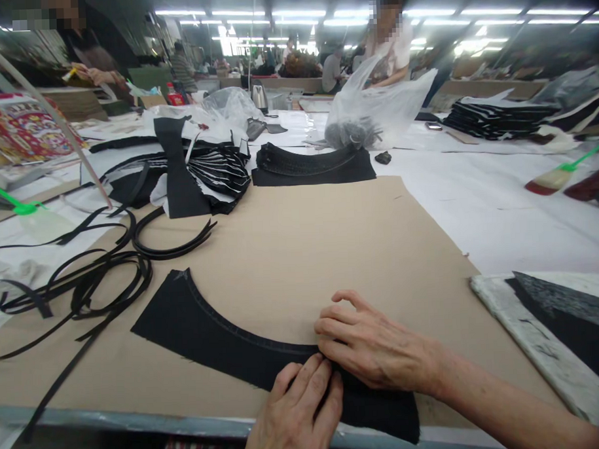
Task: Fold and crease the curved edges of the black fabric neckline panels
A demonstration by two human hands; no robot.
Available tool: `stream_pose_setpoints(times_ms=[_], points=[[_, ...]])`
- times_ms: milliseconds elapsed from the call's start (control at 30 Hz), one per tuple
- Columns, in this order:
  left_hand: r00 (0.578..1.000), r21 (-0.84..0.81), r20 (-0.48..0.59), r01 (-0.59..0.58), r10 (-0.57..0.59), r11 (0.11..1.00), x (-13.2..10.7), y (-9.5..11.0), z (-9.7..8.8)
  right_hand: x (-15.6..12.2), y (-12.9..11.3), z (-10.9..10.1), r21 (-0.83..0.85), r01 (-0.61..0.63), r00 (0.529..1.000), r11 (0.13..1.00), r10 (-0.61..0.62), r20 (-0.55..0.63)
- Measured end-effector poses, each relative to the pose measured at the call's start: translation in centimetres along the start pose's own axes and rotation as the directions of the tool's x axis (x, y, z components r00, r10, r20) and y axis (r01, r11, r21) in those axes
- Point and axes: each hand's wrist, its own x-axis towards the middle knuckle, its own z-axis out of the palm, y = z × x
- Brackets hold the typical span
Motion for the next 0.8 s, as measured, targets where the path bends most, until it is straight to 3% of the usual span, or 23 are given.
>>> stream_pose_setpoints(times_ms=[467,533,600,667,733,767,800], points=[[1.0,-0.023,0.024,0.001,-0.001,1.0,-0.2,0.0,0.1,0.7,-0.2,0.4,-0.007,0.008,0.999,1.0,-0.008,-0.032],[1.0,-0.023,0.024,-0.006,0.006,1.0,-0.2,0.0,0.2,0.9,-0.3,0.6,0.055,-0.062,0.996,0.997,0.065,-0.057],[1.0,-0.021,0.017,-0.013,0.013,1.0,-0.2,-0.1,0.2,1.1,-0.3,0.7,0.189,-0.216,0.967,0.958,0.236,-0.093],[1.0,-0.013,0.003,-0.019,0.019,1.0,-0.1,-0.1,0.3,1.2,-0.2,0.6,0.363,-0.389,0.879,0.847,0.459,-0.128],[1.0,-0.005,-0.007,-0.02,0.02,1.0,0.0,-0.1,0.3,1.1,-0.1,0.0,0.473,-0.479,0.782,0.74,0.604,-0.153],[1.0,-0.002,-0.011,-0.017,0.017,1.0,0.0,-0.1,0.2,1.0,0.0,-0.3,0.479,-0.485,0.774,0.732,0.614,-0.154],[1.0,-0.001,-0.014,-0.015,0.015,1.0,0.1,-0.1,0.2,0.8,-0.1,-0.7,0.454,-0.472,0.797,0.755,0.586,-0.147]])
